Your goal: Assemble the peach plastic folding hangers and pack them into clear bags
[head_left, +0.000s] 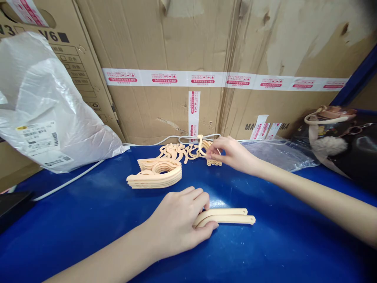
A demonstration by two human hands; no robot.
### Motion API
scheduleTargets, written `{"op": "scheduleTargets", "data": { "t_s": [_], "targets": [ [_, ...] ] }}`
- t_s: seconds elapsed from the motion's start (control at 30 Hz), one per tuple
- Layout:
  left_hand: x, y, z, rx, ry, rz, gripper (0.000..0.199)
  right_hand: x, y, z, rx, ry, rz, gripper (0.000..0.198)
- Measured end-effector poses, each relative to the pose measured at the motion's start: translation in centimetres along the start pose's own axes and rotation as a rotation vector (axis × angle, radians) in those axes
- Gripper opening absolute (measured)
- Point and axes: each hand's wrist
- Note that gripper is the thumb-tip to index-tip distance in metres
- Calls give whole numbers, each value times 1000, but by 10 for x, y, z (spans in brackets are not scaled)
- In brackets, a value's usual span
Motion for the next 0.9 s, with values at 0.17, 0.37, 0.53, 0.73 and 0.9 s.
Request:
{"op": "scheduleTargets", "data": {
  "t_s": [0.17, 0.37, 0.53, 0.73, 0.9],
  "targets": [
    [-3, 3, 2, 19, -43, -38, 19, 3, -65, 13, 24, 98, 113, 14],
    [-4, 4, 0, 43, -46, -50, 26, 5, -88, 10, -105, 171, 294, 15],
    [-3, 4, -4, 60, -66, -3, 10, 9, -86, 9, -175, 165, 357, 15],
    [-1, 2, -7, 57, -76, 14, 9, 10, -88, 8, -191, 212, 370, 19],
    [0, 1, -8, 71, -84, 48, 6, 8, -88, 5, -221, 285, 371, 23]
  ]
}}
Point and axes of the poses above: each hand's wrist, its own y-axis towards the middle knuckle, its own x-axis out of the back of the hand, z = x × y, and after that the axes turned 1 degree about y, right-handed
